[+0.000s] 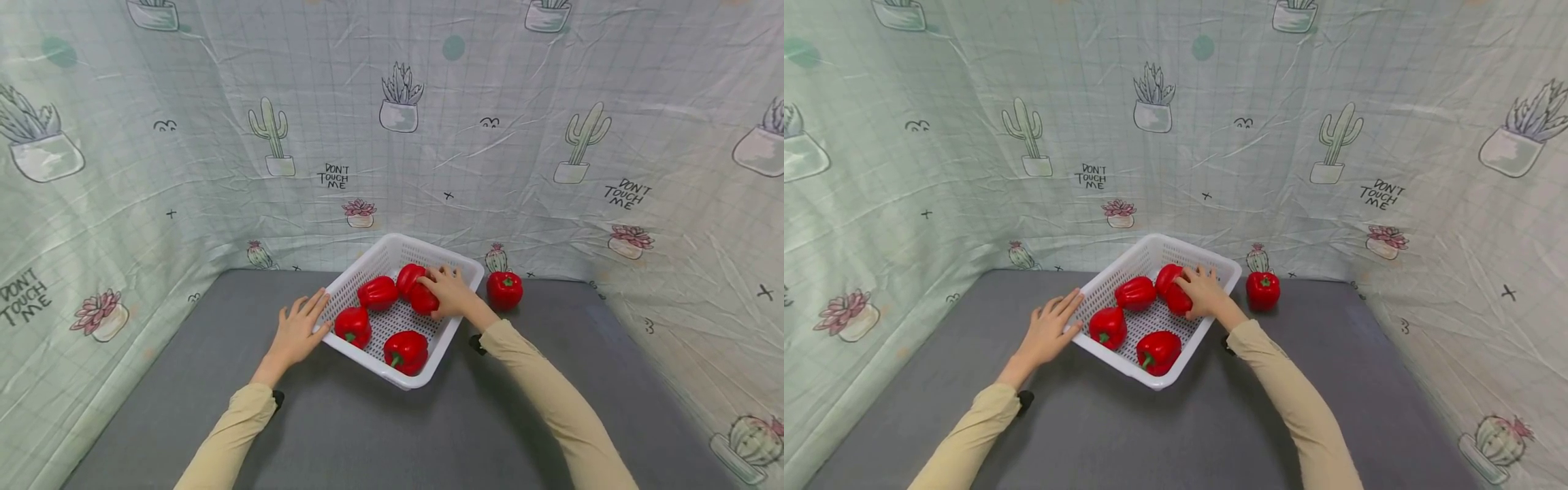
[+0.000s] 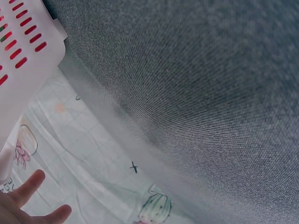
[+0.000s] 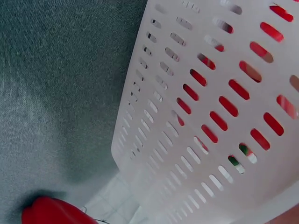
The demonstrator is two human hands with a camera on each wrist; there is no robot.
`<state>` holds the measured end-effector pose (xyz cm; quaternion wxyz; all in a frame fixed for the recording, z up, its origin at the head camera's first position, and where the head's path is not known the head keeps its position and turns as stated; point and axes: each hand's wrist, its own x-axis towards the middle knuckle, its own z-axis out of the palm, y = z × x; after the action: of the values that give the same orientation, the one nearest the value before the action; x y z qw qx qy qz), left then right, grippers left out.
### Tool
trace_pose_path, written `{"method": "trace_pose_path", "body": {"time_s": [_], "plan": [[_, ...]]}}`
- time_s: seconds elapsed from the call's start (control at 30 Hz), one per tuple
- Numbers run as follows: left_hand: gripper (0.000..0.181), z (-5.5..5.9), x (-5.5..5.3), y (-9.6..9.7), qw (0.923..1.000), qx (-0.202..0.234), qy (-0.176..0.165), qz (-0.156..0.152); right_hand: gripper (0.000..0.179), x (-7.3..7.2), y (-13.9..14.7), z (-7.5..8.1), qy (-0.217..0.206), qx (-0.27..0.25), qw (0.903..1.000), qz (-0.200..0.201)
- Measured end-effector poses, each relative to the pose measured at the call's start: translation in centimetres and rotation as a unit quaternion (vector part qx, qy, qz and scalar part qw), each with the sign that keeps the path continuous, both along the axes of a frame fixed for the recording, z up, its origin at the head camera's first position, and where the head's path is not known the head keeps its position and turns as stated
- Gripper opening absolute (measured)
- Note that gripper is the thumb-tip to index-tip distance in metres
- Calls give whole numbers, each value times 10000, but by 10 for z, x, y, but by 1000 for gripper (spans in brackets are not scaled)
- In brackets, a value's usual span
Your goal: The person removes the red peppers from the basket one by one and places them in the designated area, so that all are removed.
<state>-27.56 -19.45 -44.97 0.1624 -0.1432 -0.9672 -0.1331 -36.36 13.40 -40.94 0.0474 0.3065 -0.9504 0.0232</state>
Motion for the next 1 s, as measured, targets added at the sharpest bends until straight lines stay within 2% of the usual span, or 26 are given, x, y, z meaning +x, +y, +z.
{"method": "trace_pose_path", "body": {"time_s": [0.23, 0.6, 0.8, 1.0], "plan": [[58, 0, 0, 0, 10000, 39, 86, -10, 83, 6, 3, 5, 162, -362, 9992, 67], [58, 0, 0, 0, 9999, 52, 94, -47, 83, 13, 9, 11, 302, -358, 9988, 167], [58, -2, 0, 0, 9997, 109, 227, -69, 87, 16, 11, 15, 645, -467, 9962, 340], [58, 1, 0, 1, 10000, -5, 86, 23, 85, 19, 13, 20, 992, -396, 9936, 369]]}}
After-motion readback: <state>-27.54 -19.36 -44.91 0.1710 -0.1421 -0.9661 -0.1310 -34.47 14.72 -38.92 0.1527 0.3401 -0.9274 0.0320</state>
